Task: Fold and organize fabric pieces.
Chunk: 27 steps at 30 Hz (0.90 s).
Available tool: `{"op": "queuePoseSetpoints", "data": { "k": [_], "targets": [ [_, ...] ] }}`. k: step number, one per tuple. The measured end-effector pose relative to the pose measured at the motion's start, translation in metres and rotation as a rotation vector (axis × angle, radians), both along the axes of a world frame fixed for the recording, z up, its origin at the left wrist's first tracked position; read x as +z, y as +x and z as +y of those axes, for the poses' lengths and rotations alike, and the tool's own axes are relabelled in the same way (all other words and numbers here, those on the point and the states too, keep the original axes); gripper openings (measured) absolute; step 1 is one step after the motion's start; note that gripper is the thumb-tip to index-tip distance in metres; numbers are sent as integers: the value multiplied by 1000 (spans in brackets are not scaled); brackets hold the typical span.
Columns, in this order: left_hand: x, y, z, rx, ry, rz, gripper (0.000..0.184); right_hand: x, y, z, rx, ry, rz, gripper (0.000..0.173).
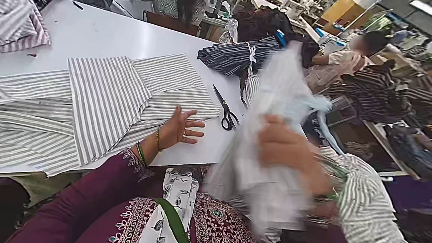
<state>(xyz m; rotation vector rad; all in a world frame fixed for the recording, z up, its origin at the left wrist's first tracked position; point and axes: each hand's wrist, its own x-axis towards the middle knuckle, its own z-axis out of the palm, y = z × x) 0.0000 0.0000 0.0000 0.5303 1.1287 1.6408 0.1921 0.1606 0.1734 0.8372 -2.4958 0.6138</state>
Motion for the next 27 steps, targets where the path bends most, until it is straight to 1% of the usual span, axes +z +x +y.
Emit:
{"op": "queuePoseSetpoints", "data": {
  "k": [1,2,3,4,5,6,7,8,9,10,12,13,14,15,16,17,19,20,21,23,25,27],
  "targets": [
    [9,-6,2,46,44,-50,81,-30,-20,-17,103,-6,-8,31],
    [18,-6,4,136,52,-75,71,-58,-36,-32,193,-6,-45,19],
    [28,-6,7,257,-8,-63,52,-82,-47,-41,262,-11,-110,11],
    [31,-8,9,343,-128,6,33,-103,-53,-43,303,-18,-167,11],
    [28,-11,9,413,-260,57,18,-117,-56,-34,322,-42,-204,12],
    [22,-10,9,501,-362,78,10,-125,-57,-15,314,-119,-213,14],
    [14,-9,8,577,-400,97,11,-126,-56,11,243,-209,-217,16],
    [4,-8,6,643,-377,111,18,-124,-53,43,98,-289,-198,17],
    [-4,-5,5,695,-316,125,27,-123,-50,82,-109,-333,-153,20],
    [-11,-2,4,732,-239,135,33,-121,-45,125,-373,-335,-124,24],
    [-18,1,3,749,-88,163,39,-118,-33,213,-886,-363,-204,37],
    [-20,0,3,745,-26,190,40,-118,-29,251,-1110,-410,-271,47],
    [-22,-2,4,735,18,216,41,-120,-26,282,-1291,-451,-377,61],
    [-22,-4,7,733,27,236,42,-126,-25,305,-1414,-472,-533,75],
    [-23,-4,9,737,5,239,42,-137,-24,323,-1474,-482,-691,85],
    [-24,-3,13,753,-45,227,41,-150,-23,335,-1478,-517,-801,88],
    [-29,-3,23,780,-168,195,36,-163,-23,345,-1427,-643,-886,74],
    [-32,-4,26,787,-217,177,34,-165,-24,347,-1396,-709,-879,65],
    [-34,-4,27,796,-252,159,32,-166,-24,346,-1363,-780,-848,57],
    [-33,-5,27,796,-282,146,32,-168,-20,343,-1271,-898,-721,50],
    [-34,-7,28,793,-274,136,32,-162,-11,338,-1169,-938,-533,47],
    [-35,-6,28,805,-288,124,31,-143,-1,331,-1087,-958,-346,43]
  ]
}}
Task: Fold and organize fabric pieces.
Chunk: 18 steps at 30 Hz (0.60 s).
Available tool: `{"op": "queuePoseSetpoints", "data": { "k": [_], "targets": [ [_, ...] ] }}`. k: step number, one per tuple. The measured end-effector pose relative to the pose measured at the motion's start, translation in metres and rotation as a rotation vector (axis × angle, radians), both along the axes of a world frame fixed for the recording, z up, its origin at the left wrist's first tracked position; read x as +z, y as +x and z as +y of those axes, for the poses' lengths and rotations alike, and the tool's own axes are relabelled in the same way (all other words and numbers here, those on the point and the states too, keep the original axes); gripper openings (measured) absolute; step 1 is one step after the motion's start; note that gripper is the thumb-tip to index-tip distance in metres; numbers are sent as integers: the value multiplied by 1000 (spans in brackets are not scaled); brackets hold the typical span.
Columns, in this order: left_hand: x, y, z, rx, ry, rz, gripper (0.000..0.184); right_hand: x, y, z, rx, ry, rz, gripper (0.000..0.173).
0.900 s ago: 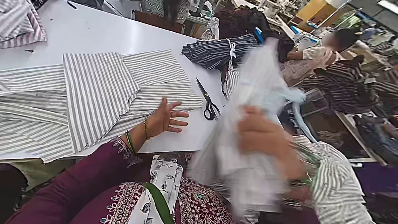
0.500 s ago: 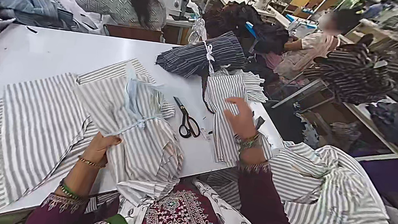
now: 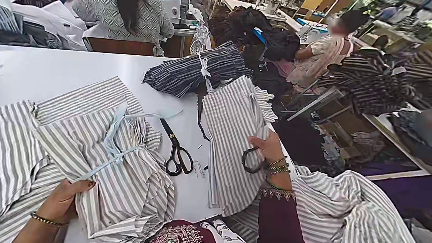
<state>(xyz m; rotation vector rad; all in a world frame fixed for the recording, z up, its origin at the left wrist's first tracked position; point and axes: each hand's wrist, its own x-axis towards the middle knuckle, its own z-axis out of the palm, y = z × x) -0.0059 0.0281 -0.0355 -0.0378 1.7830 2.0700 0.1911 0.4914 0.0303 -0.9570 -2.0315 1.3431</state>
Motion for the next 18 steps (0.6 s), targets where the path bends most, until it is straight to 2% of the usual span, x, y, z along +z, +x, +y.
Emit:
{"op": "queuePoseSetpoints", "data": {
  "k": [4,7,10,13,14,16,18],
  "targets": [
    [0,2,1,21,10,33,34,44,13,20,-74,114,111,41],
    [16,0,16,49,36,102,37,55,2,63,-142,169,-23,39],
    [43,-5,43,-17,122,206,37,27,-19,98,-92,195,-386,57],
    [78,-2,99,-129,330,204,38,-14,-47,96,-64,169,-649,77],
    [85,3,122,-163,385,149,38,-18,-50,90,-100,172,-653,80],
    [87,14,166,-230,388,45,34,-12,-45,75,-180,231,-513,81],
    [70,19,201,-346,195,1,36,0,-35,57,-189,260,-251,71]
  ]
}}
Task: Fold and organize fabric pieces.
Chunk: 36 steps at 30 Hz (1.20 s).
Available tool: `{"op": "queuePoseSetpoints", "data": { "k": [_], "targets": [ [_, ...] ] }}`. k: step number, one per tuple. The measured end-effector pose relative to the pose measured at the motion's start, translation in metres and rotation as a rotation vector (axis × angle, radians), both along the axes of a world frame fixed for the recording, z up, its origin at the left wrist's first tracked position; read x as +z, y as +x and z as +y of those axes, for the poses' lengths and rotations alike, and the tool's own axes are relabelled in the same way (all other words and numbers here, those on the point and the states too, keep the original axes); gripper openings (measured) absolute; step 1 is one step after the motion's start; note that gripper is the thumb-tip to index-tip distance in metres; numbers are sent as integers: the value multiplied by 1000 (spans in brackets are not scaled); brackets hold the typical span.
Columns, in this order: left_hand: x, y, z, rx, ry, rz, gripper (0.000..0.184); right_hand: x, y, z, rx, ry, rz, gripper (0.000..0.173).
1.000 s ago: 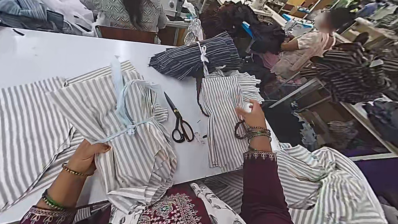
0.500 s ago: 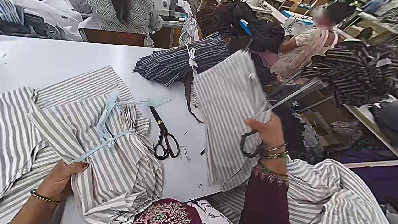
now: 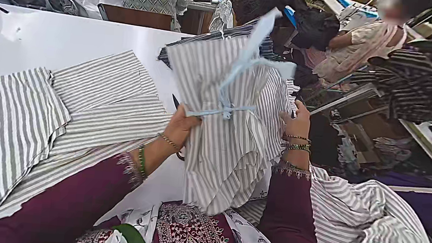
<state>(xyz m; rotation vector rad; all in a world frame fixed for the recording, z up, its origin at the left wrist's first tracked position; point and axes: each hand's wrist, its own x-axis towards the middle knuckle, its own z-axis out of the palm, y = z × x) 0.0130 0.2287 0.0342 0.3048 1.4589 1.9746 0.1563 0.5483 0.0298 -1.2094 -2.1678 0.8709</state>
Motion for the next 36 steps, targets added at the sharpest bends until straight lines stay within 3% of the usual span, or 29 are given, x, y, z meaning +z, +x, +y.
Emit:
{"op": "queuePoseSetpoints", "data": {
  "k": [2,4,8,10,14,16,18,21,23,27,29,32,36],
  "targets": [
    [-22,-1,19,-142,-311,52,68,5,10,-23,119,-46,179,52],
    [-33,-2,26,-263,-482,233,86,3,18,-40,305,-67,182,36],
    [-19,-5,30,-334,-441,866,79,-7,14,-72,493,-15,119,25],
    [-11,-13,41,-420,-486,997,75,-9,-4,-82,503,116,108,25],
    [-14,-22,59,-596,-666,998,78,1,-48,-104,509,184,-282,40],
    [-23,-24,56,-617,-658,1086,65,1,-65,-114,526,181,-381,38],
    [-32,-27,51,-644,-640,1148,54,-3,-70,-115,583,187,-274,24],
    [-31,-30,44,-673,-671,1098,55,-9,-62,-105,651,18,169,13],
    [-29,-31,43,-681,-692,1086,55,-15,-62,-103,661,-113,395,17],
    [-27,-32,45,-695,-721,1110,47,-4,-63,-108,752,-213,571,18],
    [-24,-32,46,-705,-751,1101,43,14,-63,-109,819,-295,613,16],
    [-25,-31,46,-706,-760,1100,42,41,-64,-105,902,-361,553,35],
    [-24,-31,44,-724,-784,1099,43,46,-75,-91,778,-139,303,33]
  ]
}}
